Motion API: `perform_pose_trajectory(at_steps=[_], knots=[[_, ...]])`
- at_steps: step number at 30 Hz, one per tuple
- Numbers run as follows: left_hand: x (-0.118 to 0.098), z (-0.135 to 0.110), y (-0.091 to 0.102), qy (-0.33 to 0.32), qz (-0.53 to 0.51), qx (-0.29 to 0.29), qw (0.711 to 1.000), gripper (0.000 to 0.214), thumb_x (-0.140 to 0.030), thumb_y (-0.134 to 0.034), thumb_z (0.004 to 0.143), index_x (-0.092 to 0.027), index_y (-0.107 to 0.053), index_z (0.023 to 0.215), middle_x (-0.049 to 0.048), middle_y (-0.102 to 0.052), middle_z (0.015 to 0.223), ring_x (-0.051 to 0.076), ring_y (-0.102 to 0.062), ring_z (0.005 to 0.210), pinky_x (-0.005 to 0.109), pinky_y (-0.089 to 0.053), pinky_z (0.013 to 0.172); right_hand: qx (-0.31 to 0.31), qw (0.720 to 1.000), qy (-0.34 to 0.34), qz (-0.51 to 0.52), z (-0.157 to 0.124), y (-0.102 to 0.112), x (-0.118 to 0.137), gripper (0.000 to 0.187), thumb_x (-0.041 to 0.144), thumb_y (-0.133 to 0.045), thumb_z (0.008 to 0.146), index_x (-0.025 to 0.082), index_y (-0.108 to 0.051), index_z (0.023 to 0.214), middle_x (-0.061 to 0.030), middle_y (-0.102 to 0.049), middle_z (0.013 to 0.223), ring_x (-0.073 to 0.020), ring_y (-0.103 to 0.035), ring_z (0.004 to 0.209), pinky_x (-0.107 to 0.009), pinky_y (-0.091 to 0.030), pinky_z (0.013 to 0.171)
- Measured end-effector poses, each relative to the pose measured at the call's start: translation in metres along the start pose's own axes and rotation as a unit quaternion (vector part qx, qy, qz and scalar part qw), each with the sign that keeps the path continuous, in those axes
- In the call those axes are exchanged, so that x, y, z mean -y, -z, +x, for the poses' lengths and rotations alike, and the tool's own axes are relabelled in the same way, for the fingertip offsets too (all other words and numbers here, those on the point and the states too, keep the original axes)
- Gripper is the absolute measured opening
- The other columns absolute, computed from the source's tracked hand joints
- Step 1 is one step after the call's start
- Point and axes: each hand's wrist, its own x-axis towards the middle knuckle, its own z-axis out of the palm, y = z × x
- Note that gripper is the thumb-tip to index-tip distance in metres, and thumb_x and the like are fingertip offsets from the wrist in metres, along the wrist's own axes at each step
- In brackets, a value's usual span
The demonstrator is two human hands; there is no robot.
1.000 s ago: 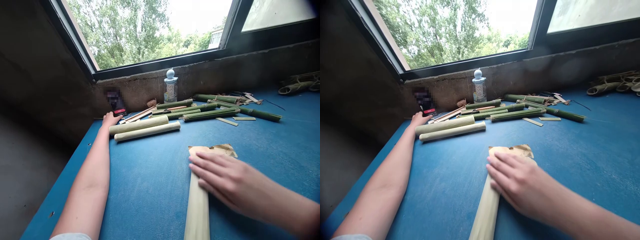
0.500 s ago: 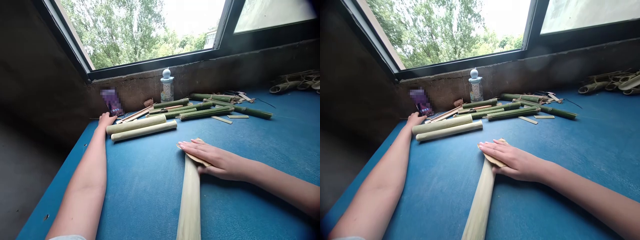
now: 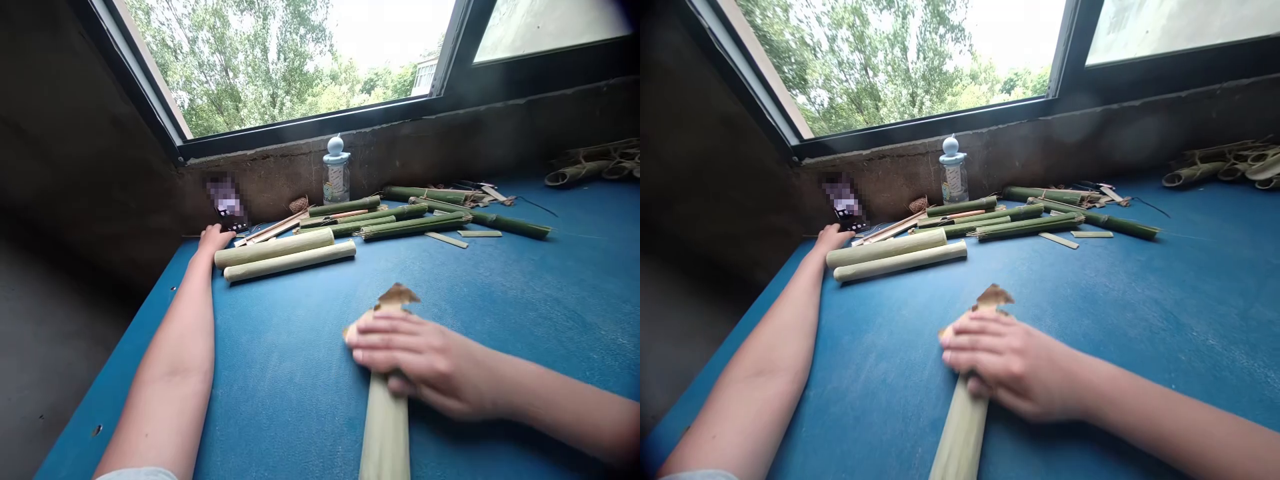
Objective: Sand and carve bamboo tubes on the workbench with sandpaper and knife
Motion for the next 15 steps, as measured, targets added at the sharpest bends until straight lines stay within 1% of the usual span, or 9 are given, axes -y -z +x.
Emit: perform_pose_trajectory(at_steps=[2, 3, 6, 7, 8, 9, 12, 13, 15], knots=[[0.0, 0.0, 0.0, 0.001, -0.005, 0.001, 1.0, 0.039, -0.041, -0.063, 0.093, -0.017, -0.06, 0.124, 0.0113, -0.057, 0.132, 0.028, -0.055, 0.12, 0.05, -0.046, 0.1, -0.012, 0.998, -0.049, -0.026, -0.002, 0.0, -0.006, 0.04, 0.023, -0.046, 0.1, 0.014, -0.054, 0.139, -0.0146, -0.058, 0.142, -0.0227, -0.041, 0.144, -0.047, -0.029, 0.122], [0.0, 0.0, 0.0, 0.001, -0.01, 0.0, 1.0, 0.039, -0.041, -0.062, 0.093, -0.017, -0.06, 0.124, 0.0114, -0.057, 0.132, 0.028, -0.055, 0.121, 0.051, -0.046, 0.101, -0.002, 0.998, -0.051, -0.031, -0.002, 0.0, -0.005, 0.041, 0.024, -0.046, 0.101, 0.014, -0.053, 0.14, -0.0144, -0.057, 0.143, -0.0231, -0.04, 0.144, -0.047, -0.027, 0.123], [-0.001, 0.001, -0.001, 0.003, -0.025, -0.008, 1.0, 0.041, -0.045, -0.06, 0.094, -0.017, -0.06, 0.124, 0.0118, -0.057, 0.132, 0.028, -0.055, 0.121, 0.052, -0.045, 0.102, 0.061, 0.998, 0.032, 0.001, 0.001, 0.001, 0.007, 0.046, 0.032, -0.05, 0.099, 0.009, -0.053, 0.14, -0.0148, -0.058, 0.142, -0.0231, -0.042, 0.143, -0.041, -0.025, 0.124], [-0.001, 0.002, -0.002, 0.006, -0.029, -0.012, 0.999, 0.041, -0.045, -0.059, 0.095, -0.017, -0.06, 0.125, 0.0119, -0.057, 0.132, 0.028, -0.055, 0.121, 0.052, -0.044, 0.102, 0.066, 0.996, 0.056, 0.017, 0.002, 0.001, 0.008, 0.045, 0.032, -0.05, 0.099, 0.009, -0.054, 0.138, -0.0146, -0.059, 0.14, -0.0226, -0.044, 0.142, -0.039, -0.027, 0.124], [-0.002, 0.003, -0.002, 0.01, -0.034, -0.014, 0.999, 0.042, -0.046, -0.058, 0.095, -0.017, -0.06, 0.125, 0.012, -0.057, 0.132, 0.028, -0.055, 0.121, 0.052, -0.044, 0.103, 0.055, 0.996, 0.06, 0.029, 0.002, 0.001, 0.007, 0.043, 0.031, -0.049, 0.099, 0.01, -0.056, 0.135, -0.0141, -0.061, 0.139, -0.022, -0.046, 0.14, -0.039, -0.029, 0.123], [-0.002, 0.004, -0.003, 0.014, -0.039, -0.016, 0.999, 0.042, -0.047, -0.057, 0.095, -0.017, -0.06, 0.125, 0.0121, -0.057, 0.132, 0.028, -0.054, 0.122, 0.053, -0.043, 0.103, 0.028, 0.998, 0.04, 0.032, 0.001, 0.001, 0.005, 0.038, 0.028, -0.048, 0.1, 0.011, -0.058, 0.133, -0.0134, -0.063, 0.137, -0.0216, -0.048, 0.139, -0.04, -0.032, 0.122], [-0.002, 0.009, -0.003, 0.03, -0.059, -0.011, 0.998, 0.044, -0.049, -0.055, 0.096, -0.016, -0.06, 0.124, 0.0126, -0.058, 0.132, 0.029, -0.054, 0.122, 0.054, -0.041, 0.105, -0.062, 0.997, -0.05, 0.009, 0.0, -0.003, -0.004, 0.034, 0.019, -0.046, 0.098, 0.016, -0.062, 0.127, -0.0133, -0.067, 0.131, -0.0224, -0.054, 0.133, -0.047, -0.035, 0.119], [-0.002, 0.011, -0.002, 0.034, -0.068, -0.007, 0.997, 0.044, -0.049, -0.055, 0.096, -0.016, -0.06, 0.123, 0.0125, -0.058, 0.131, 0.028, -0.055, 0.122, 0.054, -0.041, 0.104, -0.07, 0.996, -0.054, 0.006, 0.0, -0.005, -0.003, 0.035, 0.018, -0.046, 0.097, 0.015, -0.062, 0.128, -0.014, -0.068, 0.128, -0.0226, -0.056, 0.131, -0.047, -0.035, 0.119], [-0.002, 0.016, 0.001, 0.037, -0.087, 0.001, 0.996, 0.044, -0.05, -0.055, 0.096, -0.016, -0.061, 0.123, 0.0119, -0.06, 0.128, 0.027, -0.057, 0.119, 0.052, -0.043, 0.103, -0.064, 0.998, -0.013, 0.021, 0.003, -0.01, 0.004, 0.038, 0.019, -0.046, 0.094, 0.012, -0.061, 0.128, -0.0156, -0.07, 0.124, -0.0226, -0.059, 0.127, -0.045, -0.036, 0.118]])
